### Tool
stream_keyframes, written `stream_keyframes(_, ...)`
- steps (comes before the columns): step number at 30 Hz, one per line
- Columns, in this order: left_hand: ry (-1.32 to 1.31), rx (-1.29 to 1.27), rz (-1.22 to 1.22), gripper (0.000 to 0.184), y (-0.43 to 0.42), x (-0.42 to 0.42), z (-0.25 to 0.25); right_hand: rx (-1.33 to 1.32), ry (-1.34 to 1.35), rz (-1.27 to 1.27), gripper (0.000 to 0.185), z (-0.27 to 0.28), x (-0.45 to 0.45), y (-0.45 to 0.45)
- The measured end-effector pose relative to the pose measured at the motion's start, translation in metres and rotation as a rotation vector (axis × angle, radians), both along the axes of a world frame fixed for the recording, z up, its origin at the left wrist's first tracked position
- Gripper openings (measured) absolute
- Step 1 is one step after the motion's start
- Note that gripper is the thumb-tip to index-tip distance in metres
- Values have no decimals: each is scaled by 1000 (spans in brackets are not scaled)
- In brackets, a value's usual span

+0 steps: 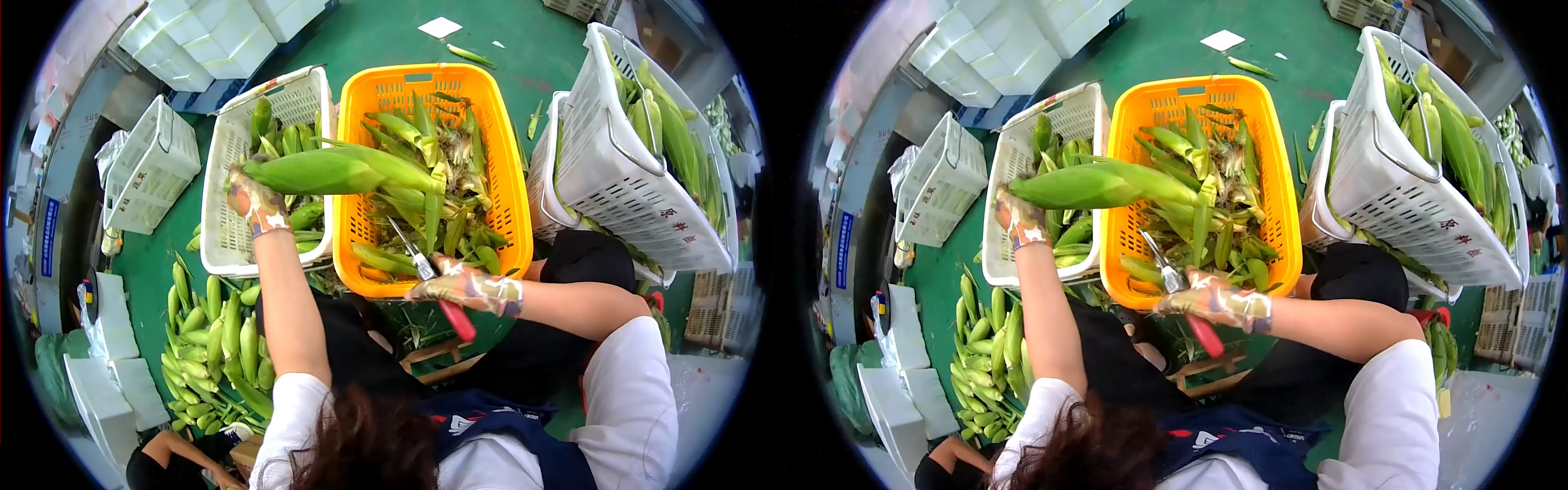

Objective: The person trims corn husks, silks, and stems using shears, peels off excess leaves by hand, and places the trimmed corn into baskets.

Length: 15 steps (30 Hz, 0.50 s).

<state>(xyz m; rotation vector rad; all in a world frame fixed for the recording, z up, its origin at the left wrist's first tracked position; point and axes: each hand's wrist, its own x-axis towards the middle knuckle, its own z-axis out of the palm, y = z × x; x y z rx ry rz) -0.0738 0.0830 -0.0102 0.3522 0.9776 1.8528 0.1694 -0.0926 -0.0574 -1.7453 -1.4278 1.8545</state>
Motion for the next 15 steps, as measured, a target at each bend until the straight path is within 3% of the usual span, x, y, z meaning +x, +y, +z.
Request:
stream_keyframes(2,28,6,14,34,12,-14,-18,-104,102,-93,115,19,-4,1)
stream_keyframes(3,0,22,62,35,17,-14,-23,-96,96,-96,115,10,-6,13)
stream_keyframes(4,-28,34,110,36,21,-14,-29,-57,26,-124,87,-11,-9,25)
stream_keyframes(7,-145,41,32,39,37,-22,-60,166,437,-165,36,-18,-2,50)
stream_keyframes(8,-145,43,29,39,39,-18,-57,281,574,-182,35,-32,0,60)
stream_keyframes(9,-144,1,81,39,38,-10,-51,191,493,-295,29,11,-4,59)
stream_keyframes(12,-126,-8,159,37,25,3,-33,-15,771,-370,28,23,8,77)
stream_keyframes(14,-220,206,60,35,19,5,-27,74,838,-317,31,14,20,86)
stream_keyframes(15,-121,195,82,35,14,8,-22,42,830,-347,25,30,20,84)
